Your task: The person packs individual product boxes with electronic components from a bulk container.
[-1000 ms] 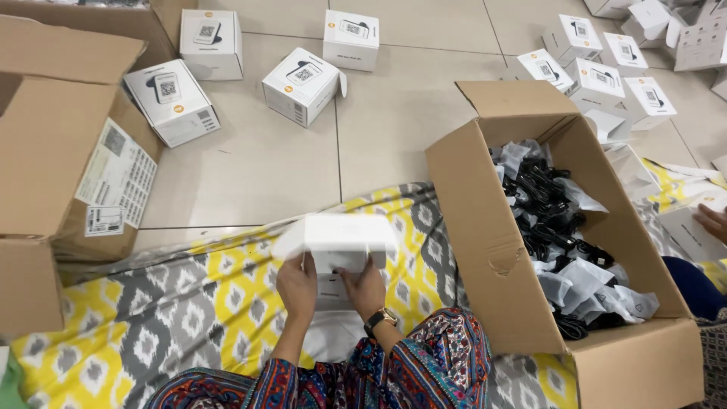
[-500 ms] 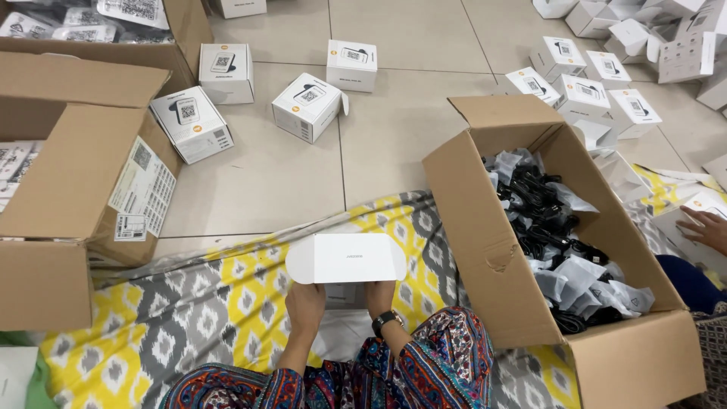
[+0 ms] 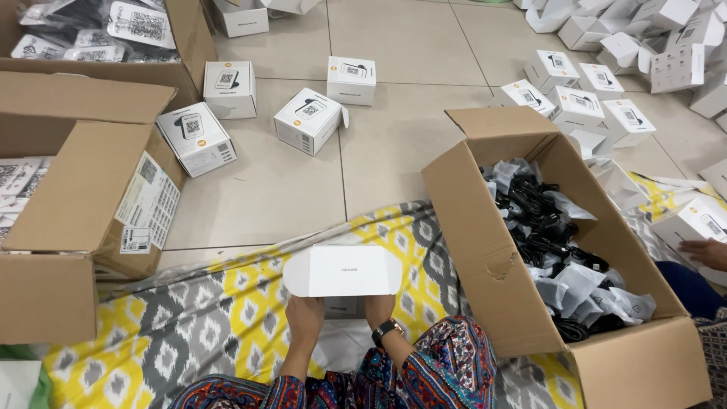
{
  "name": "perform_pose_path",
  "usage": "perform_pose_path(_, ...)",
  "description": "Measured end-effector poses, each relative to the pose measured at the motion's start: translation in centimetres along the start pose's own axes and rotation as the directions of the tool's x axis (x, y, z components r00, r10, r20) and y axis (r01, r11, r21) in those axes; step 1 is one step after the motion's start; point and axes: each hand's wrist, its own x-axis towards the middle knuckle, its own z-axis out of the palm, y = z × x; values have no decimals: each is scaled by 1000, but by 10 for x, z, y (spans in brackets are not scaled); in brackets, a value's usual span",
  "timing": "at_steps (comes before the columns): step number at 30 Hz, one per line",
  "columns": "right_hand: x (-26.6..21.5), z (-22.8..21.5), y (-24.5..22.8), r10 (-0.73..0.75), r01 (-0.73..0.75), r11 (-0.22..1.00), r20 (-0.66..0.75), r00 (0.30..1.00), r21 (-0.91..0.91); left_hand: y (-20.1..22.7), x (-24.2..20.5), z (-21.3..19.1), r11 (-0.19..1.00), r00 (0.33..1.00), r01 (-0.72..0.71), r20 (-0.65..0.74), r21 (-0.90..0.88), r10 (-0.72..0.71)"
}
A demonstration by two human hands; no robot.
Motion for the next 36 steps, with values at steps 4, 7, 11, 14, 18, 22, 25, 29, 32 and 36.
perform_pose_path(4, -12, 13, 28, 33, -26, 998, 120, 992, -62, -21, -10, 17, 999, 998, 53, 22, 3, -53)
perform_pose_path(7, -26, 26, 64, -172, 169, 985, 148, 974, 33, -35, -20, 30, 991, 999, -5, -46, -130, -1)
perform_pose_path(11, -14, -26, 69, -20, -137, 967, 603, 798, 214, -94, -26, 66, 966, 992, -114, 32, -232, 125)
perform_pose_path(14, 30, -96, 29, 233, -757, 635, 896, 377, 153, -110, -18, 46, 828, 965, 86, 253, -554, 69)
perform_pose_path(18, 61, -79, 88, 326, -851, 172, 787, 525, 496, -47, 6, -53, 572, 834, 541, 303, -616, -461)
perform_pose_path(22, 106, -141, -48, 314, -728, 441, 670, 673, 525, 15, 42, -78, 708, 983, 166, 62, -687, -170)
perform_pose_path(25, 84, -129, -84, 146, -367, 827, 469, 871, 425, 60, 28, -98, 797, 1000, 9, 12, -604, -2)
perform_pose_path(29, -12, -78, -37, 66, -220, 928, 449, 891, 300, 28, -36, -58, 992, 974, 122, 195, -21, -115)
perform_pose_path(32, -47, -78, -32, 192, -374, 880, 501, 844, 293, 2, -71, -30, 970, 946, 239, 238, -41, -223)
perform_pose_path(36, -29, -88, -49, 311, -471, 863, 542, 781, 183, -17, -80, -5, 858, 903, 383, 336, -344, -268)
